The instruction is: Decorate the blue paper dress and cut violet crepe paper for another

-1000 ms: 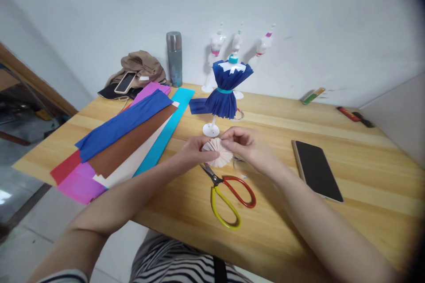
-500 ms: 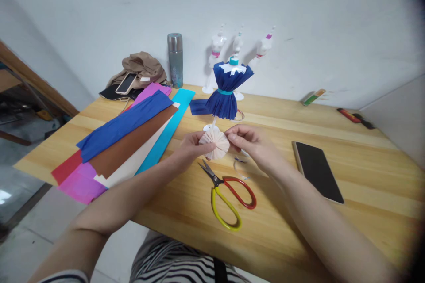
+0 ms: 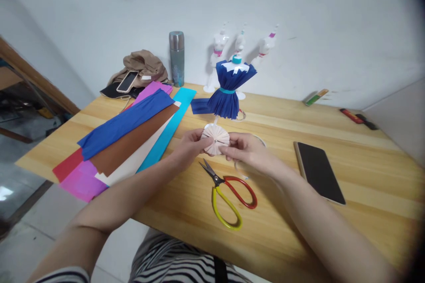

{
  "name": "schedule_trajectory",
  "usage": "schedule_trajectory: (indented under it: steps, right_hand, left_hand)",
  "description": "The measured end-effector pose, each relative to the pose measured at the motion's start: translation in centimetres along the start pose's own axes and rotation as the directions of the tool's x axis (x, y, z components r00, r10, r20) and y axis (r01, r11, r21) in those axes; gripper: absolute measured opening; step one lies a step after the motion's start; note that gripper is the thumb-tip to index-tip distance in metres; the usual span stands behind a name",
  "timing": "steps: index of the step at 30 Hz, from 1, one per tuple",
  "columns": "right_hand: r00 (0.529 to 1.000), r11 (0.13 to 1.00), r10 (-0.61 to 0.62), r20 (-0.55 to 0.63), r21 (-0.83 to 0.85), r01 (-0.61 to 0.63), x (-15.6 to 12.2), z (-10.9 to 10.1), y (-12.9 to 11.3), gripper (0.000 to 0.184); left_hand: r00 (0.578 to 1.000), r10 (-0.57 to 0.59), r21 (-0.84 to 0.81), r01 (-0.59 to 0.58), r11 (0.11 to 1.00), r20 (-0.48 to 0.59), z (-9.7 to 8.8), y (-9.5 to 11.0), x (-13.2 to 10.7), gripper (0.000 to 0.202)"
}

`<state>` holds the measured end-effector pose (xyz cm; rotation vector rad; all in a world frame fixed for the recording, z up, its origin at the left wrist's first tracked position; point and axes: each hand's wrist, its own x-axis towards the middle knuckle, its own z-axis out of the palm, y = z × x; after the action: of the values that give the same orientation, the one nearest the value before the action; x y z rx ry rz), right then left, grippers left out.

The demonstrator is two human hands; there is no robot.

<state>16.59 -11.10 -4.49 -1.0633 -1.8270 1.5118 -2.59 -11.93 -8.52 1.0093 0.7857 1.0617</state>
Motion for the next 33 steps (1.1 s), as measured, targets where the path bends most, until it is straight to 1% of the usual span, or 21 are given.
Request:
schedule_trajectory:
  steps: [3,8,12,16,19,21,23,24,26,28,30,33]
  right_hand:
    - [0.999,1.0,-0.004,-0.035,0.017,0.004,0.1,0.0,0.3,0.029]
    - [0.992,0.999,0.018,-0.128,0.054,-0.011,0.1,0.0,0.2,0.038]
    - [0.989,0.998,0.028,-0.148,0.061,-0.019,0.1,0.0,0.4,0.039]
    - [0.989,0.999,0.013,-0.144,0.048,-0.006,0.1,-0.3,0.3,0.036]
    - [0.98,0.999,-0.018,-0.197,0.033,0.025,-0.1,-0.5,0.1,0.033]
    - [0.958,0.996,-0.09,-0.272,-0.004,0.093,-0.3,-0.5,-0.1,0.029]
    - [0.917,0.977,-0.214,-0.337,-0.094,0.193,-0.6,-0.3,-0.3,0.023]
    - [0.893,0.956,-0.286,-0.347,-0.161,0.243,-0.7,-0.2,-0.4,0.02]
    - [0.854,0.892,-0.418,-0.311,-0.32,0.32,-0.9,0.1,-0.4,0.013]
    - [0.836,0.816,-0.498,-0.232,-0.453,0.36,-1.0,0.2,-0.4,0.009]
    - [0.834,0.766,-0.523,-0.176,-0.526,0.37,-0.9,0.3,-0.4,0.009]
    - [0.844,0.748,-0.514,-0.157,-0.563,0.35,-0.8,0.3,-0.2,0.009]
  left_hand:
    - [1.0,-0.01,-0.026,0.01,1.0,-0.01,0.0,0.0,0.1,0.041]
    - [1.0,0.015,0.013,-0.015,1.0,0.017,0.0,-0.1,0.1,0.038]
    - [0.999,0.02,0.035,-0.021,0.999,0.025,0.1,0.1,-0.1,0.035]
    - [1.0,0.02,-0.007,-0.02,1.0,-0.002,0.1,0.1,0.0,0.035]
    - [0.999,0.029,-0.059,-0.031,0.998,-0.035,0.0,-0.1,0.2,0.04]
    - [0.999,0.032,-0.089,-0.035,0.995,-0.041,0.0,-0.2,0.3,0.043]
    - [0.999,0.032,-0.114,-0.036,0.993,-0.042,0.0,-0.2,0.3,0.044]
    - [0.999,0.029,-0.123,-0.034,0.992,-0.041,0.0,-0.2,0.3,0.044]
    - [0.999,0.019,-0.14,-0.023,0.99,-0.032,0.0,-0.1,0.2,0.043]
    - [1.0,0.009,-0.156,-0.011,0.988,-0.013,0.1,0.0,0.0,0.042]
    - [1.0,0.007,-0.169,-0.006,0.986,0.003,0.0,0.0,0.0,0.042]
    - [1.0,0.011,-0.181,-0.011,0.983,0.003,0.0,0.0,0.0,0.039]
